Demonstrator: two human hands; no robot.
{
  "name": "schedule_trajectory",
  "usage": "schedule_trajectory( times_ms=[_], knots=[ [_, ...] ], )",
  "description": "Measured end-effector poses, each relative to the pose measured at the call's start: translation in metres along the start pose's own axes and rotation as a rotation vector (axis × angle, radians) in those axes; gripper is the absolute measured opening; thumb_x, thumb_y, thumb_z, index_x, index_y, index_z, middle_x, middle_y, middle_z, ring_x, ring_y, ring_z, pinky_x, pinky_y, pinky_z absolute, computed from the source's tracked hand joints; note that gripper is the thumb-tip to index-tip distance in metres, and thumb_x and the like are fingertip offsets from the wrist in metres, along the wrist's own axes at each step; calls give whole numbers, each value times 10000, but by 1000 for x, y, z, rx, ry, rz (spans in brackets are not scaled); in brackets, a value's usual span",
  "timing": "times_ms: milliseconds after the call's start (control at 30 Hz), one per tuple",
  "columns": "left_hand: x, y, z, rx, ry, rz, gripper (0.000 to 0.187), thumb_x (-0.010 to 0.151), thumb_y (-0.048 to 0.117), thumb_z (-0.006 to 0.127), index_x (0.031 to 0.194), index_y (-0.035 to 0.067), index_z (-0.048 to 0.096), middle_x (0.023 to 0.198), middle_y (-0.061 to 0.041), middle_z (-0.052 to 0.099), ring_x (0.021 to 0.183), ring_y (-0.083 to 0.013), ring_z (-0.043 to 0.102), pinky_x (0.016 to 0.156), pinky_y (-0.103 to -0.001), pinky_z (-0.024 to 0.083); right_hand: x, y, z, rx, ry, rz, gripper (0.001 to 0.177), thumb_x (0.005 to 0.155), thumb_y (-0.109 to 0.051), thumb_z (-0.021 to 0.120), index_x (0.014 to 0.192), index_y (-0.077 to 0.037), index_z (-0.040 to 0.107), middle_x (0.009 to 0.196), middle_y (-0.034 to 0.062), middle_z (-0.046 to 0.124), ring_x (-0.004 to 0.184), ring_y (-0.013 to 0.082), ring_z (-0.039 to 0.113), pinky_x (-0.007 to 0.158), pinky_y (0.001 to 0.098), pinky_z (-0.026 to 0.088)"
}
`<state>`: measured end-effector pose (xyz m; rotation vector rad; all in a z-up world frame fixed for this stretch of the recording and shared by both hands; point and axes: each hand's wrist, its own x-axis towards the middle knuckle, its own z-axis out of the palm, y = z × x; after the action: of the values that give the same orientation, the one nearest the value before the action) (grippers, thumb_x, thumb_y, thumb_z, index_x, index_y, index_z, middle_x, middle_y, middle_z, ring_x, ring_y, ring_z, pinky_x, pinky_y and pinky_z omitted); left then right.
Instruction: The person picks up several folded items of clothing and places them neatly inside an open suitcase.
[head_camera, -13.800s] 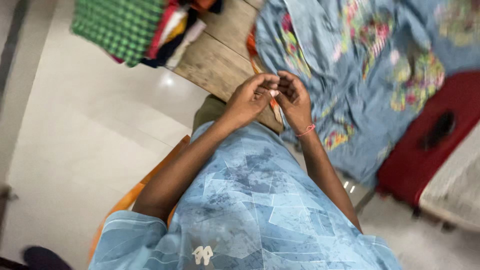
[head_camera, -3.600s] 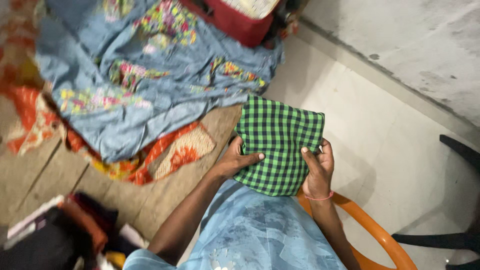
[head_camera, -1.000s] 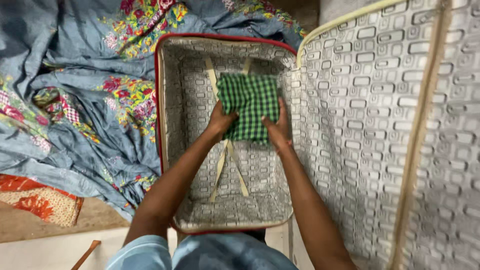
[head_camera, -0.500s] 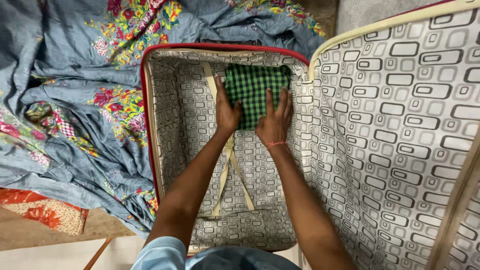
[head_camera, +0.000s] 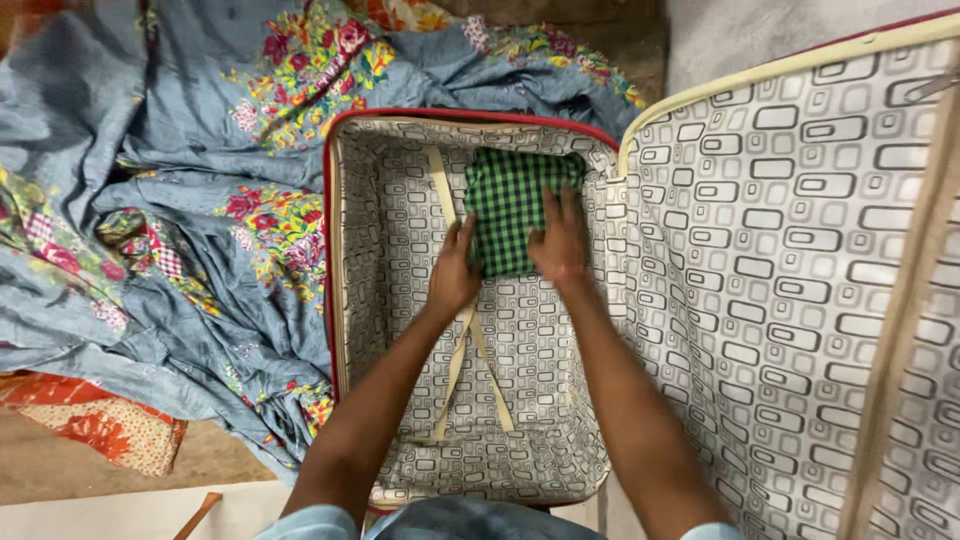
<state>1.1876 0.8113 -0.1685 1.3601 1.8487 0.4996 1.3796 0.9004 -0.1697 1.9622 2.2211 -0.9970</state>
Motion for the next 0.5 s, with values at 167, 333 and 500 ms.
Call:
schedule_trajectory(
  times_ms=[167, 333, 500],
  knots=[
    [-100, 15, -9, -112, -13, 122, 799, 822, -50, 625, 1553, 87, 334, 1575, -275, 357, 1375, -478, 453, 1090, -477, 461, -121, -22, 39, 104, -1, -59, 829, 917, -150, 647, 1615, -114, 202, 1681, 191, 79, 1544, 393, 112, 1231, 532, 187],
    [-186, 16, -4, -98, -194, 188, 794, 761, -85, 606, 1512, 62, 394, 1535, -245, 464, 1365, -442, 494, 1121, -449, 456, -260, -44, 58, 257, -159, -15, 816, 935, -99, 623, 1611, -85, 167, 1697, 197, 89, 1561, 385, 128, 1245, 487, 195],
    [-244, 23, -22, -76, -337, 336, 792, 812, 2, 666, 1538, 72, 359, 1499, -266, 458, 1335, -452, 487, 1113, -475, 419, -334, -41, 42, 242, -104, -182, 849, 866, -62, 658, 1582, -28, 203, 1653, 215, 196, 1534, 395, 218, 1234, 424, 256]
  ],
)
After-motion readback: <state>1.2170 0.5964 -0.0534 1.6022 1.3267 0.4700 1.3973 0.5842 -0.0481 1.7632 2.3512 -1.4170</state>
